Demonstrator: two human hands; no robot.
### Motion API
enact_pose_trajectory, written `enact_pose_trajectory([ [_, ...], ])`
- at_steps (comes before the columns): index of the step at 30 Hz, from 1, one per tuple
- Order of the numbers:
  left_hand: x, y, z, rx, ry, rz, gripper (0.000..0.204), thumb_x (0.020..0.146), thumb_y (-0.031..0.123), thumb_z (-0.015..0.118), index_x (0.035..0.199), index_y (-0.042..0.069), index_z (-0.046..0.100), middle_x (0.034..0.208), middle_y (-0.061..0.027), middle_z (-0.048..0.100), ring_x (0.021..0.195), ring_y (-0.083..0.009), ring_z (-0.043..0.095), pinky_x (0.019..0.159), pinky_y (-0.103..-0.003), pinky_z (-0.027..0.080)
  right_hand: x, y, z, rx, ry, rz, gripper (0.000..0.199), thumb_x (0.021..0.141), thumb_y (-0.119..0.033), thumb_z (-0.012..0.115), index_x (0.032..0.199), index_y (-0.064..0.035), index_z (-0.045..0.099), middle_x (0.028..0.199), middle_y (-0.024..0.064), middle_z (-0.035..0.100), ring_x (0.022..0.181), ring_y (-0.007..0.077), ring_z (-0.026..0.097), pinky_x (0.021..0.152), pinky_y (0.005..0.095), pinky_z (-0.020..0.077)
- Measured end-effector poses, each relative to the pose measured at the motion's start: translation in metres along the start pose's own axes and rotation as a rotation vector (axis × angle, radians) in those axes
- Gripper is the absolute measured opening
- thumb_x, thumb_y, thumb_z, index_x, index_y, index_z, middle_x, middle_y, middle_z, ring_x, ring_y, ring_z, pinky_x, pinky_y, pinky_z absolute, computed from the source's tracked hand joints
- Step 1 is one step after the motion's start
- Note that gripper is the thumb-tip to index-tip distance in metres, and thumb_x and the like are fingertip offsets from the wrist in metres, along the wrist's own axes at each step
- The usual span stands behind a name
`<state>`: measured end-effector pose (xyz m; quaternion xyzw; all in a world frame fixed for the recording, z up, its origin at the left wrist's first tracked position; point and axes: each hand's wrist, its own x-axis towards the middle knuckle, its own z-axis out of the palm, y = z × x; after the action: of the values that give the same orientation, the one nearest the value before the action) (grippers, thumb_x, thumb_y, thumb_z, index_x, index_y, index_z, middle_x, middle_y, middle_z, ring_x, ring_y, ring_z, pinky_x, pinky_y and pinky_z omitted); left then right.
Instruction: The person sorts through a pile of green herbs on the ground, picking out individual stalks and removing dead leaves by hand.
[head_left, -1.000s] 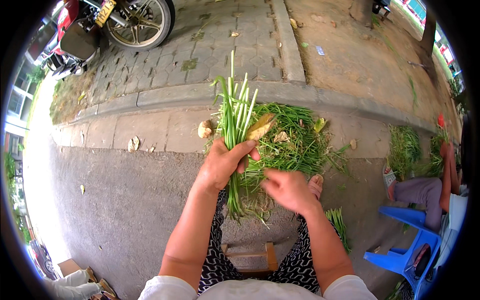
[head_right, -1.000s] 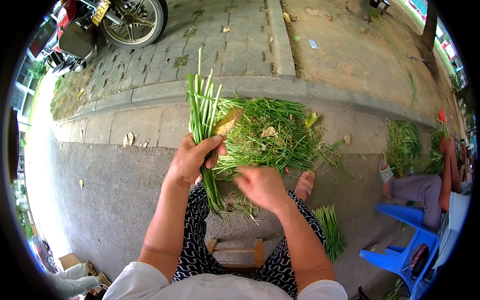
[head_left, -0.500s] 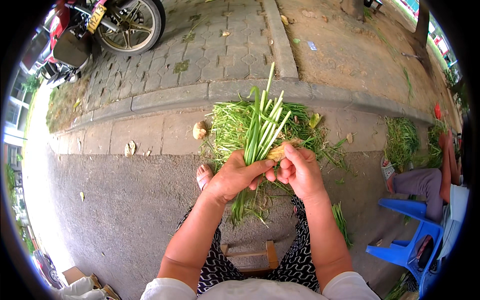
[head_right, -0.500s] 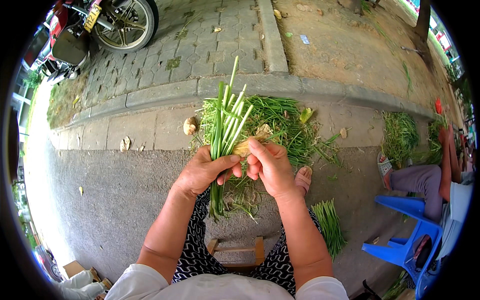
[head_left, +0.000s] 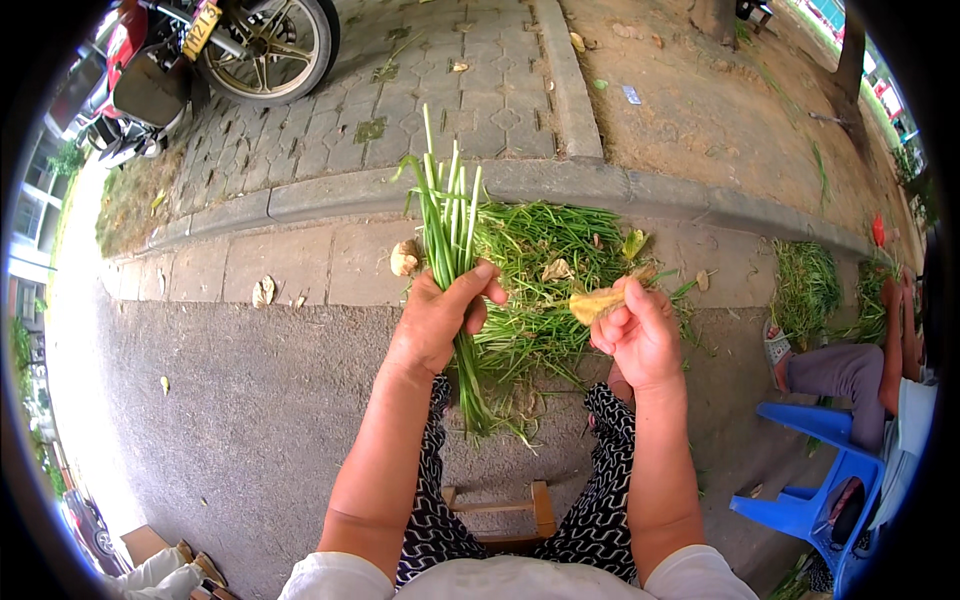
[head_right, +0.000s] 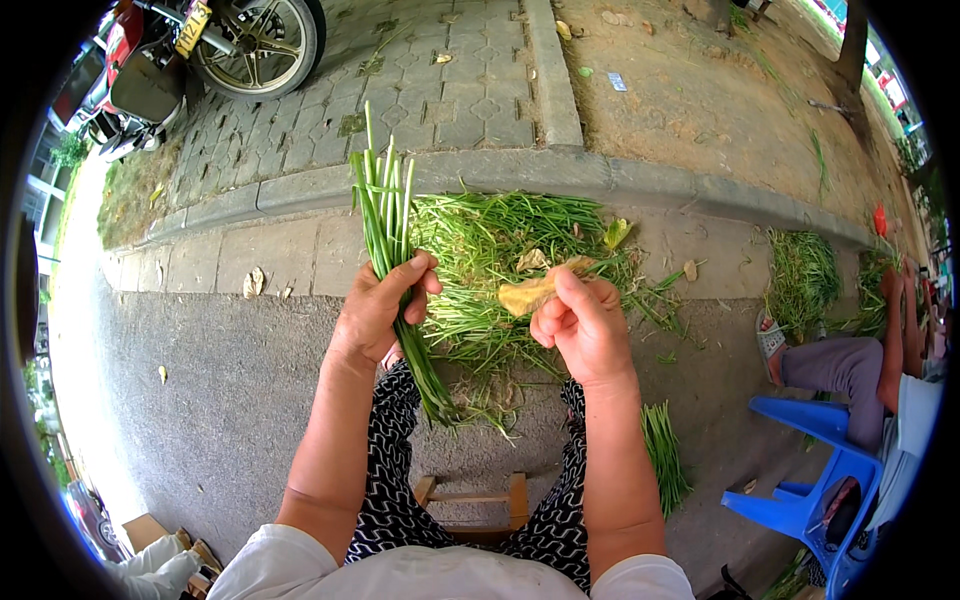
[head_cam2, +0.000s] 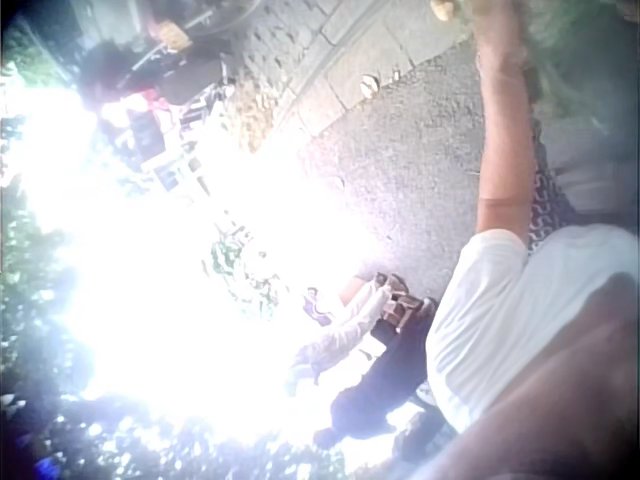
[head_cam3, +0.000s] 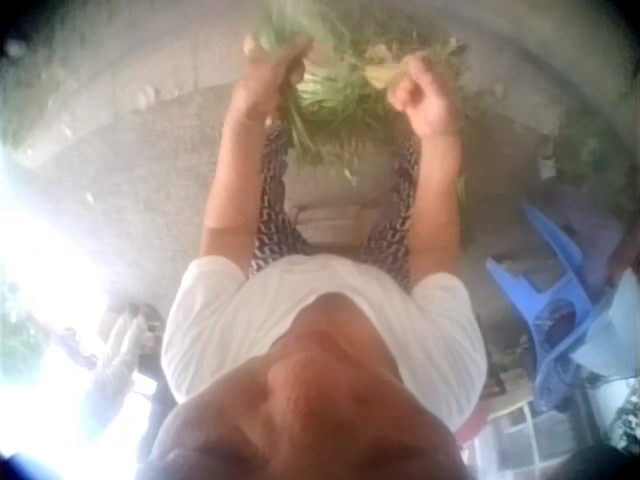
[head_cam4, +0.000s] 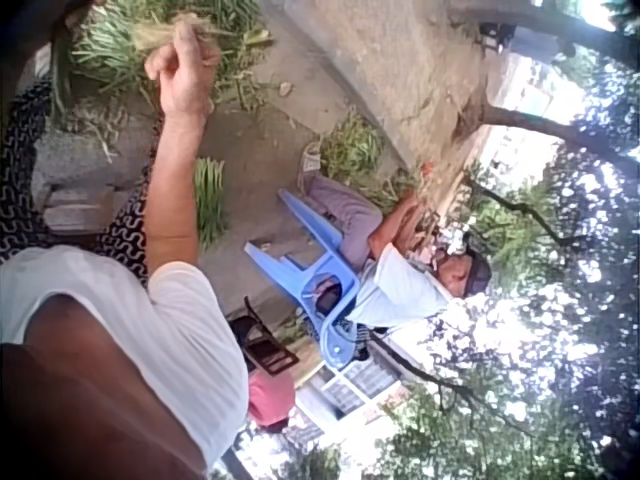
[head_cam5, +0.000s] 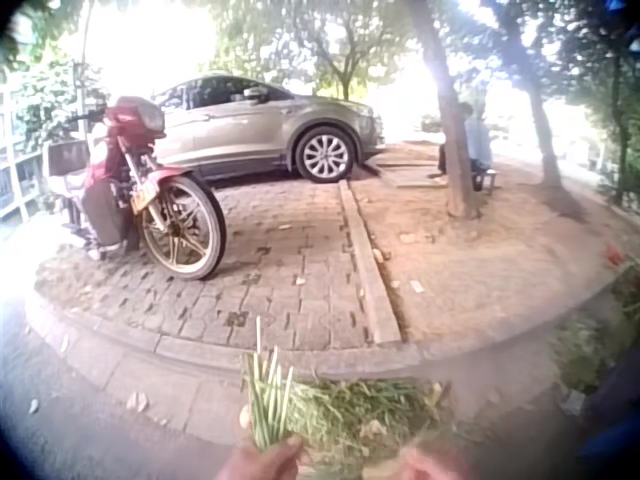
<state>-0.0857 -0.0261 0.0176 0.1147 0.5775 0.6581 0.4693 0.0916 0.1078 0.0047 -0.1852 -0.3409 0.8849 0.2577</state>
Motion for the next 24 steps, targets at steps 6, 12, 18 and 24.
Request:
enact_pose_trajectory([
  [6,-0.002,-0.001,-0.001,-0.021,-0.032,-0.002,0.014,0.085,0.015,0.057,0.091,0.002,0.057,0.066,-0.0037,0.058,0.046,-0.0078,0.044,0.041,-0.021,0.035,-0.006,0.002,0.015,-0.829,-0.495,0.190,0.022,0.083,-0.021,0.061,0.077,0.0001,0.064,0.055,0.0008,0.054,0.046,0.0087,0.046,0.045,0.0268,0.0383],
  [12,-0.006,0.000,0.007,0.040,-0.066,-0.058,0.018,0.084,0.018,0.059,0.090,0.001,0.059,0.066,-0.0040,0.059,0.046,-0.0076,0.043,0.042,-0.021,0.033,-0.006,0.011,0.026,-1.349,-0.639,0.358,0.030,0.078,-0.030,0.065,0.074,-0.0009,0.058,0.049,0.0051,0.046,0.045,0.0097,0.040,0.044,0.0285,0.0334],
  [18,-0.014,-0.003,0.021,-0.121,-0.263,-0.220,0.015,0.086,0.016,0.056,0.087,0.001,0.057,0.061,-0.0036,0.054,0.041,-0.0080,0.039,0.039,-0.020,0.030,0.003,0.017,0.009,-0.747,0.054,-0.195,0.022,0.086,-0.012,0.059,0.100,0.0053,0.059,0.062,-0.0051,0.048,0.050,0.0002,0.035,0.042,0.0187,0.0283],
  [24,-0.020,-0.017,0.034,0.004,-0.383,-0.260,0.016,0.085,0.014,0.057,0.090,-0.001,0.058,0.060,-0.0052,0.054,0.041,-0.0076,0.040,0.037,-0.020,0.030,0.006,0.008,0.025,-0.610,-0.064,-0.171,0.030,0.088,-0.006,0.052,0.116,0.0049,0.045,0.094,0.0017,0.051,0.075,0.0042,0.048,0.063,0.0192,0.0429],
])
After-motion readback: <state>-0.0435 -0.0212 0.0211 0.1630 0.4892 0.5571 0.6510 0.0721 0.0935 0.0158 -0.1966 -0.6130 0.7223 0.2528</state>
